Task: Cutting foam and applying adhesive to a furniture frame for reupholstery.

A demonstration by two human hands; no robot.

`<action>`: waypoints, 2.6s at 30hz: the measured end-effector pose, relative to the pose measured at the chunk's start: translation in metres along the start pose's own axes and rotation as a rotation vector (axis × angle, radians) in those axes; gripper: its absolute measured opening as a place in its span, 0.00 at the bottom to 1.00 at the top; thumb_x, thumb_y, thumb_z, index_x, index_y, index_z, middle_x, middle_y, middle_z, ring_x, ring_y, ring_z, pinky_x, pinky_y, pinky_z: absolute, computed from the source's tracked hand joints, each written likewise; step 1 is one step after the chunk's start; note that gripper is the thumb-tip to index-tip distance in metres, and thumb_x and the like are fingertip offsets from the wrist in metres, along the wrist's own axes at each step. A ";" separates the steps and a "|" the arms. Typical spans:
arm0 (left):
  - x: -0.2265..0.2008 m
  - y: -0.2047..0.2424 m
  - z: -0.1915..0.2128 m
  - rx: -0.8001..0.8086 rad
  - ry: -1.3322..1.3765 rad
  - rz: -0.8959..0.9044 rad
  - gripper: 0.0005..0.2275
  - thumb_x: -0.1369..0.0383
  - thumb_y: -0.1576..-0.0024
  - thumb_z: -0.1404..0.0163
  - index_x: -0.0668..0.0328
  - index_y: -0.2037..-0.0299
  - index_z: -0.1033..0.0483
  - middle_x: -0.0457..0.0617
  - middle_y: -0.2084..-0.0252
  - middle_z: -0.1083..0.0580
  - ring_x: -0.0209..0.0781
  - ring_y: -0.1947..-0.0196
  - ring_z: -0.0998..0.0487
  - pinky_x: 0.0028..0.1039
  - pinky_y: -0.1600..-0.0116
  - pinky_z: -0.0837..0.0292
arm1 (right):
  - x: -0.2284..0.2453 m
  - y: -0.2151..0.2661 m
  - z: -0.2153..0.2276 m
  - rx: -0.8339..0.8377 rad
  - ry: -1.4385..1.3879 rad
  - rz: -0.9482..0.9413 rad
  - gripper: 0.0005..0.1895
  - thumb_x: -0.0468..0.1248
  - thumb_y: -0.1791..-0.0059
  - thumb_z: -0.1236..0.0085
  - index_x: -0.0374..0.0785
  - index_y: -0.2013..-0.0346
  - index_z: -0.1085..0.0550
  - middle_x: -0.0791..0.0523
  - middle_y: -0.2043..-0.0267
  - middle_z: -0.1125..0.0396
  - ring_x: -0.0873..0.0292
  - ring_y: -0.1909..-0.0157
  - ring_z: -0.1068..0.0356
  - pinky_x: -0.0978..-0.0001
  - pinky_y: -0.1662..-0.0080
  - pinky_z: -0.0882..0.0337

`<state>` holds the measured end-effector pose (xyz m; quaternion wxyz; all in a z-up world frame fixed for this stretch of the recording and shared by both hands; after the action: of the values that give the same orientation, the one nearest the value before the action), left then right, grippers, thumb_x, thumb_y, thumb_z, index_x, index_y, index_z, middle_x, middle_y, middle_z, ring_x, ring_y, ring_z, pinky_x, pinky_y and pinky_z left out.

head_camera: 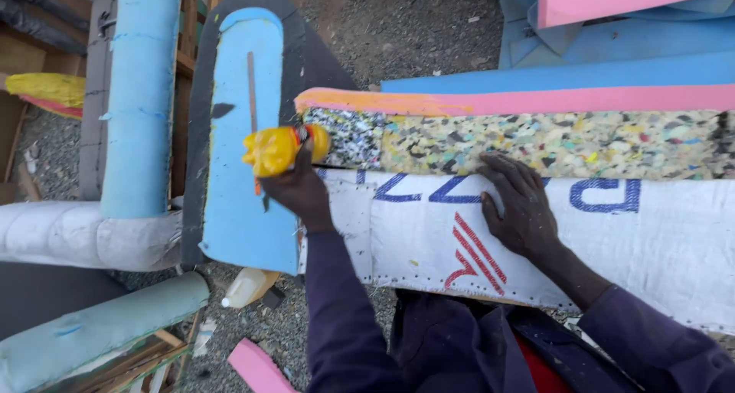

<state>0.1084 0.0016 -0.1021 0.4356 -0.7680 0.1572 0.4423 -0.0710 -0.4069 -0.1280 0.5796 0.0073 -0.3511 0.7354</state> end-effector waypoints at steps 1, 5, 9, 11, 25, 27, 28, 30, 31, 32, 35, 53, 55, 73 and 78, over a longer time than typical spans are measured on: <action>-0.002 0.017 -0.002 -0.004 -0.010 -0.004 0.30 0.79 0.45 0.14 0.62 0.33 0.13 0.53 0.38 0.09 0.47 0.30 0.11 0.50 0.17 0.19 | 0.001 0.005 -0.002 0.004 -0.010 0.004 0.26 0.39 0.38 0.31 0.39 0.24 0.16 0.47 0.14 0.24 0.38 0.11 0.27 0.39 0.16 0.30; 0.002 0.056 0.022 0.014 -0.196 0.131 0.34 0.84 0.54 0.13 0.66 0.35 0.10 0.63 0.39 0.09 0.57 0.30 0.10 0.53 0.20 0.18 | -0.005 0.005 -0.008 -0.047 -0.001 0.040 0.26 0.41 0.37 0.34 0.42 0.24 0.16 0.48 0.16 0.23 0.39 0.13 0.24 0.41 0.17 0.30; 0.014 -0.035 0.028 -0.065 -0.039 -0.030 0.33 0.81 0.47 0.11 0.62 0.32 0.11 0.54 0.38 0.09 0.49 0.32 0.09 0.50 0.20 0.17 | -0.013 0.007 -0.013 -0.066 0.043 0.055 0.27 0.40 0.40 0.30 0.41 0.25 0.14 0.47 0.17 0.21 0.38 0.15 0.22 0.41 0.18 0.28; 0.017 -0.039 0.020 -0.072 -0.049 -0.014 0.31 0.83 0.46 0.13 0.62 0.33 0.11 0.56 0.40 0.08 0.50 0.33 0.08 0.50 0.24 0.15 | -0.007 0.013 -0.011 -0.054 0.033 0.050 0.26 0.39 0.39 0.31 0.40 0.25 0.14 0.47 0.16 0.22 0.38 0.14 0.23 0.41 0.18 0.28; 0.017 -0.073 0.007 0.156 -0.042 0.013 0.25 0.70 0.38 0.16 0.61 0.33 0.12 0.56 0.33 0.10 0.51 0.30 0.09 0.51 0.27 0.04 | 0.005 0.006 0.003 0.037 0.056 -0.035 0.23 0.38 0.30 0.41 0.36 0.20 0.18 0.46 0.08 0.26 0.38 0.10 0.26 0.40 0.14 0.29; 0.014 -0.034 0.059 0.136 -0.035 0.061 0.19 0.76 0.40 0.17 0.61 0.40 0.07 0.47 0.41 0.10 0.37 0.40 0.11 0.38 0.31 0.07 | 0.008 0.002 0.010 0.030 0.018 0.003 0.21 0.33 0.30 0.43 0.37 0.22 0.17 0.48 0.11 0.24 0.39 0.10 0.25 0.39 0.13 0.28; -0.006 -0.005 0.090 0.163 -0.006 0.086 0.19 0.76 0.40 0.17 0.61 0.40 0.07 0.47 0.41 0.10 0.37 0.40 0.11 0.38 0.31 0.07 | 0.006 0.001 0.014 0.028 0.054 -0.027 0.21 0.33 0.30 0.43 0.37 0.22 0.17 0.48 0.11 0.24 0.39 0.10 0.25 0.39 0.13 0.28; -0.058 0.034 0.151 0.036 -0.443 0.416 0.28 0.71 0.47 0.17 0.70 0.37 0.13 0.59 0.37 0.10 0.44 0.39 0.09 0.43 0.29 0.07 | 0.012 -0.003 0.009 0.045 0.011 -0.040 0.21 0.34 0.31 0.44 0.38 0.24 0.17 0.49 0.11 0.25 0.39 0.12 0.24 0.40 0.13 0.27; -0.042 0.034 0.131 0.044 -0.434 0.440 0.28 0.71 0.47 0.17 0.70 0.37 0.13 0.59 0.37 0.10 0.44 0.39 0.09 0.43 0.29 0.07 | -0.002 -0.002 0.014 0.059 0.031 -0.049 0.21 0.34 0.31 0.44 0.38 0.24 0.17 0.49 0.11 0.25 0.39 0.12 0.24 0.40 0.13 0.27; -0.027 0.035 0.115 0.044 -0.277 0.457 0.29 0.75 0.45 0.19 0.71 0.33 0.14 0.60 0.34 0.11 0.46 0.37 0.09 0.45 0.26 0.07 | -0.010 0.001 0.018 0.068 0.054 -0.047 0.21 0.34 0.31 0.43 0.39 0.24 0.17 0.48 0.11 0.24 0.39 0.13 0.23 0.40 0.14 0.27; -0.016 0.022 0.119 0.181 -0.375 0.277 0.29 0.79 0.41 0.20 0.76 0.30 0.16 0.67 0.32 0.12 0.55 0.32 0.08 0.48 0.23 0.10 | 0.010 0.002 0.001 0.072 0.028 -0.054 0.21 0.32 0.31 0.43 0.39 0.24 0.16 0.48 0.11 0.23 0.39 0.13 0.22 0.40 0.15 0.26; -0.059 0.068 0.131 0.131 -0.331 0.299 0.18 0.69 0.41 0.21 0.66 0.42 0.05 0.53 0.45 0.05 0.42 0.44 0.04 0.41 0.38 0.04 | 0.004 0.001 0.004 0.017 0.068 0.019 0.23 0.33 0.31 0.42 0.37 0.20 0.16 0.47 0.08 0.25 0.39 0.07 0.26 0.39 0.13 0.28; -0.050 0.031 0.130 -0.024 -0.350 0.210 0.23 0.66 0.41 0.18 0.69 0.38 0.07 0.56 0.40 0.07 0.44 0.38 0.07 0.46 0.34 0.05 | 0.007 0.005 0.007 -0.002 0.014 0.032 0.22 0.32 0.31 0.42 0.36 0.21 0.16 0.46 0.09 0.24 0.38 0.08 0.25 0.38 0.13 0.27; -0.094 0.117 0.169 -0.163 -0.173 0.084 0.29 0.85 0.43 0.19 0.65 0.31 0.14 0.60 0.37 0.10 0.54 0.28 0.12 0.54 0.22 0.16 | -0.011 0.002 -0.006 -0.060 -0.033 0.048 0.17 0.35 0.37 0.34 0.43 0.33 0.12 0.48 0.13 0.23 0.34 0.11 0.25 0.36 0.16 0.30; -0.072 0.153 0.202 -0.102 -0.396 0.209 0.36 0.77 0.53 0.11 0.65 0.33 0.12 0.63 0.39 0.09 0.54 0.28 0.12 0.52 0.23 0.17 | -0.013 0.007 -0.008 -0.012 -0.069 0.005 0.15 0.37 0.37 0.34 0.46 0.35 0.12 0.51 0.13 0.23 0.35 0.11 0.26 0.37 0.16 0.30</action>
<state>-0.1366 0.0671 -0.1707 0.3702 -0.6669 0.1248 0.6345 -0.0693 -0.4140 -0.1426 0.5652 0.0282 -0.3755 0.7340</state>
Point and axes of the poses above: each hand's wrist, its own y-axis away from the middle knuckle, its own z-axis out of the back of the hand, x = y × z, the point moved 3 cm from there along -y, towards the middle knuckle
